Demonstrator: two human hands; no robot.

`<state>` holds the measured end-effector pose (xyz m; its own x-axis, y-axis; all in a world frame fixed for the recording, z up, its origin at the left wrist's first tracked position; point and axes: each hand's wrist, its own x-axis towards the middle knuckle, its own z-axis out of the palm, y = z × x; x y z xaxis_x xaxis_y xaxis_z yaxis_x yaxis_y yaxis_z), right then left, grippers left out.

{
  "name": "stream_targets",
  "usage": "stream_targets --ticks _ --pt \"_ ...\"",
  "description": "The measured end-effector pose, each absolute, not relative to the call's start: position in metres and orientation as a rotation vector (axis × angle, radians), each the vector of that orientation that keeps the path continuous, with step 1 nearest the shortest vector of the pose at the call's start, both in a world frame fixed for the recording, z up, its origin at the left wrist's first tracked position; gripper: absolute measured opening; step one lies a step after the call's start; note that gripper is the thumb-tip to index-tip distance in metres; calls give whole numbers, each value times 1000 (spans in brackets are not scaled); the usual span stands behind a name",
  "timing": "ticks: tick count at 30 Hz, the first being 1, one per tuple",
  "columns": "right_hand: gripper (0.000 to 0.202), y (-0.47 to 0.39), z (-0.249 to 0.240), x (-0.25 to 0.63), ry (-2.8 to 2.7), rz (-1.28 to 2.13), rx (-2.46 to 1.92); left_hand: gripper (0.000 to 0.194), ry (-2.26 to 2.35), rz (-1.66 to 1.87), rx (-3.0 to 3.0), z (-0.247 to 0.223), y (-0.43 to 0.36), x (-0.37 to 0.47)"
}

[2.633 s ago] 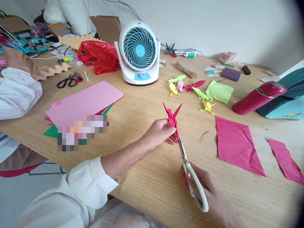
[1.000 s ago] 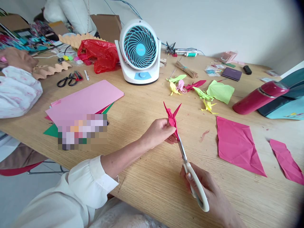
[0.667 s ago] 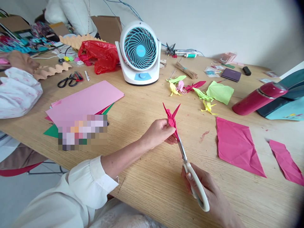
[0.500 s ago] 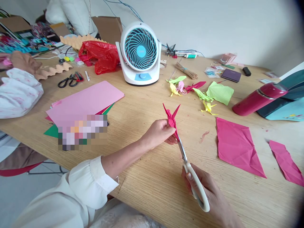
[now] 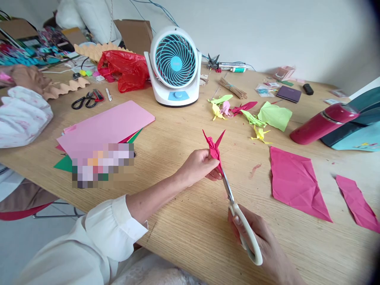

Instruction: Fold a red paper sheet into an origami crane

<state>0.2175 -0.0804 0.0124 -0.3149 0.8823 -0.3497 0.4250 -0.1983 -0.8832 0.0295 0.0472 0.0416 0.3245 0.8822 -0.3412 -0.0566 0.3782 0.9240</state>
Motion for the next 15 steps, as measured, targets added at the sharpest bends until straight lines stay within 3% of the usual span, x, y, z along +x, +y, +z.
stream_targets --ticks 15 --pt "55 -81 11 217 -1619 1560 -1530 15 983 770 995 39 49 27"
